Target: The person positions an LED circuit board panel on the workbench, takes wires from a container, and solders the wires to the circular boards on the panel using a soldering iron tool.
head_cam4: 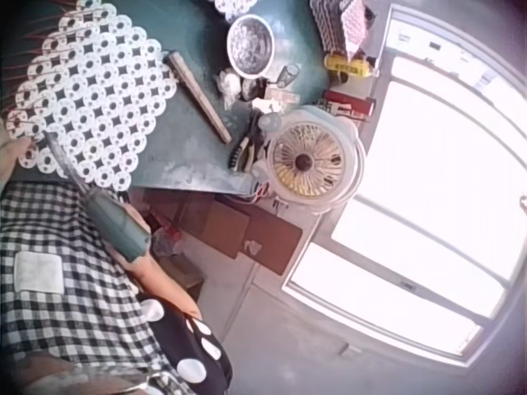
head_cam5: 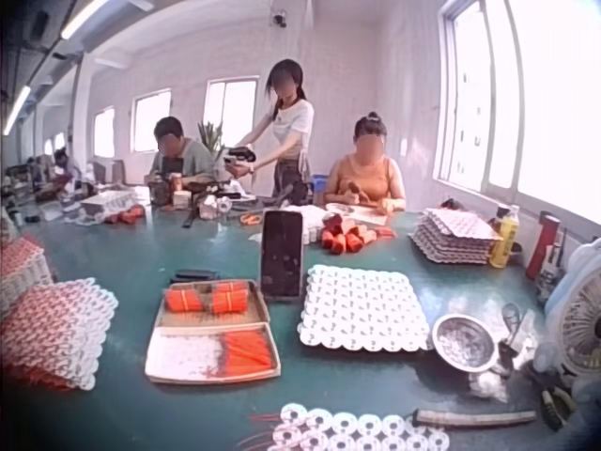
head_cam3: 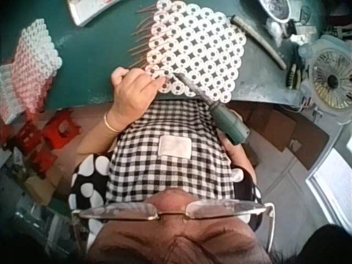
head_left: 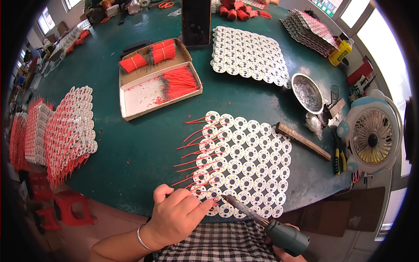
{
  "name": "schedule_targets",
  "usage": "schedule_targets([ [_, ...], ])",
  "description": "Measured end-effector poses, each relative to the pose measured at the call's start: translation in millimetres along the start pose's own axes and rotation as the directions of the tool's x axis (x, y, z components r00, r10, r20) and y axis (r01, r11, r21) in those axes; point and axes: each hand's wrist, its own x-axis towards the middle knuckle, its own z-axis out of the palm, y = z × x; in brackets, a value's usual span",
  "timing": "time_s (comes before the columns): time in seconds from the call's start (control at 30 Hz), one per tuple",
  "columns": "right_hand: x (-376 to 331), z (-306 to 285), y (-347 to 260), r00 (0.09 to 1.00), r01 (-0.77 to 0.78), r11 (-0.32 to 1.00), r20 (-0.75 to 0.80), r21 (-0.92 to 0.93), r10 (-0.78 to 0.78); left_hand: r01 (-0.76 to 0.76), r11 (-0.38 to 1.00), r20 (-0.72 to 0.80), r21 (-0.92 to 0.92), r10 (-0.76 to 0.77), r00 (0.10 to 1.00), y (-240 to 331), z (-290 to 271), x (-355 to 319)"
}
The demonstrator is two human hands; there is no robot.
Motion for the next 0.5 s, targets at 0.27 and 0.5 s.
schedule_targets([
  [0.27,3.0,3.0,3.3,0.999,0.046,0.980,0.034,-0.196,-0.040,0.007,1.000,0.079,-0.022,-0.005,0.997,-1.8,-5.7,1.9],
  [0.5,4.2,6.1,-5.3,0.978,0.200,0.896,0.024,-0.397,-0.208,0.014,0.999,0.065,-0.037,-0.011,0.998,-1.6,-4.9,3.1],
])
